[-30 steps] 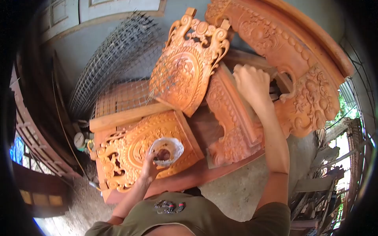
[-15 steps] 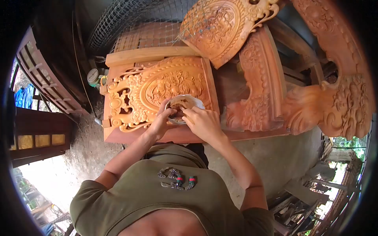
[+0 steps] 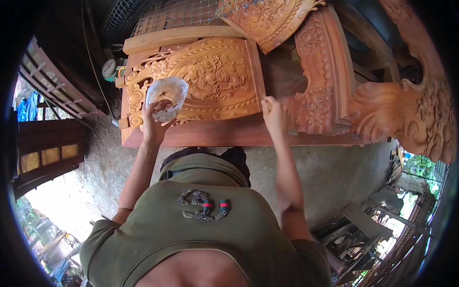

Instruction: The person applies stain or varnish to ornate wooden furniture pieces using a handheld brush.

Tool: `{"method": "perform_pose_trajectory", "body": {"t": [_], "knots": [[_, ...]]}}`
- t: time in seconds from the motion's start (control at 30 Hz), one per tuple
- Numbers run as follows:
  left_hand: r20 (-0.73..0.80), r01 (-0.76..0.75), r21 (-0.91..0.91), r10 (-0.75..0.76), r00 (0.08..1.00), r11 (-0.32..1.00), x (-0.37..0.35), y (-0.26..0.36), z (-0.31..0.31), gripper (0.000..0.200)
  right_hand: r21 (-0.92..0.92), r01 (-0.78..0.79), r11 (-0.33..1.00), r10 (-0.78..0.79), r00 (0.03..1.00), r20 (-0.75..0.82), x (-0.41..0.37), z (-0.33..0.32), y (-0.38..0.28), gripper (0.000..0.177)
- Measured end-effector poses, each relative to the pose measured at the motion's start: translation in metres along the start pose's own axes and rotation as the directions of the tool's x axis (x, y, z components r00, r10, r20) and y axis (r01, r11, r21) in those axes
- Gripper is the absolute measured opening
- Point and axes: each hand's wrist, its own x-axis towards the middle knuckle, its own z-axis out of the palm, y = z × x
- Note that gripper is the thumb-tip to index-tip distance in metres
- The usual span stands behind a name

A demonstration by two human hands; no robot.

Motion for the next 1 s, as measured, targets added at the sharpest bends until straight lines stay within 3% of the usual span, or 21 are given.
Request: {"method": "perform_pose_trajectory", "body": {"t": [0.03,0.1,0.17,0.23,0.3,0.33,0.4,0.43,0.57,0.6,0.63,0.73,0.77,0.87,0.9,0.93,0.97,1.0], "knots": [[-0.015,0.000,-0.005,0.000,1.000,1.000,-0.005,0.003,0.001,0.072,-0.028,-0.033,0.999,0.033,0.999,0.005,-0.009,0.008,-0.003,0.024],[-0.108,-0.056,-0.012,0.054,0.993,0.998,-0.015,0.010,0.002,0.073,-0.076,0.068,0.995,-0.071,0.997,-0.030,-0.023,0.039,0.005,0.024],[-0.118,-0.047,-0.021,0.044,0.992,0.999,-0.018,0.011,0.000,0.074,0.126,0.119,0.985,-0.119,0.993,-0.013,-0.036,0.047,-0.017,0.023],[-0.113,0.006,-0.017,-0.008,0.994,1.000,-0.023,0.014,0.003,0.059,0.198,0.156,0.968,-0.170,0.984,0.056,-0.047,0.028,-0.049,0.019],[-0.060,0.040,-0.027,-0.041,0.997,0.999,-0.019,0.010,-0.004,0.060,0.476,0.074,0.876,-0.143,0.984,0.110,-0.050,0.029,-0.051,0.020],[-0.012,0.067,-0.042,-0.068,0.998,0.997,-0.018,0.008,-0.006,0.060,0.472,0.068,0.879,-0.136,0.984,0.112,-0.048,0.029,-0.047,0.020],[-0.009,0.075,-0.026,-0.075,0.997,0.997,-0.021,0.006,-0.006,0.061,0.711,-0.191,0.676,-0.026,0.959,0.283,-0.040,0.030,-0.029,0.023],[-0.010,0.075,-0.012,-0.075,0.997,0.997,-0.022,0.007,-0.004,0.062,0.745,-0.243,0.621,0.000,0.951,0.310,-0.033,0.036,-0.010,0.025],[-0.047,0.065,0.023,-0.064,0.997,0.998,-0.032,0.011,0.008,0.062,0.626,-0.271,0.732,0.153,0.959,0.237,-0.008,0.034,0.045,0.023],[-0.042,0.069,0.032,-0.068,0.997,0.997,-0.031,0.010,0.007,0.063,0.507,-0.177,0.844,0.116,0.982,0.150,0.000,0.029,0.049,0.020],[-0.036,0.073,0.044,-0.071,0.997,0.996,-0.032,0.009,0.007,0.064,0.506,-0.174,0.845,0.109,0.982,0.155,0.008,0.025,0.051,0.020],[-0.052,0.074,0.005,-0.074,0.996,0.997,-0.041,0.002,0.013,0.065,0.308,0.255,0.916,-0.249,0.967,-0.062,0.031,0.022,0.061,0.022],[-0.055,0.074,-0.017,-0.074,0.996,0.997,-0.043,0.000,0.017,0.065,0.311,0.255,0.916,-0.248,0.967,-0.061,0.026,0.021,0.065,0.022],[-0.057,0.038,-0.072,-0.042,0.997,0.997,-0.060,-0.005,0.028,0.066,0.250,0.391,0.886,-0.453,0.847,0.279,0.015,0.002,0.063,0.023],[-0.070,0.023,-0.086,-0.029,0.997,0.996,-0.064,-0.007,0.029,0.066,0.252,0.412,0.876,-0.474,0.835,0.281,0.019,-0.016,0.055,0.023],[-0.100,0.016,-0.109,-0.027,0.995,0.994,-0.068,-0.011,0.029,0.067,0.280,0.211,0.936,-0.334,0.782,0.526,0.023,-0.037,0.045,0.022],[-0.127,0.011,-0.126,-0.027,0.991,0.992,-0.072,-0.015,0.028,0.067,0.245,0.001,0.969,-0.187,0.649,0.738,0.027,-0.046,0.040,0.021],[-0.138,-0.002,-0.132,-0.016,0.990,0.991,-0.075,-0.018,0.028,0.067,0.319,0.049,0.947,-0.273,0.649,0.710,0.036,-0.037,0.054,0.020]]}}
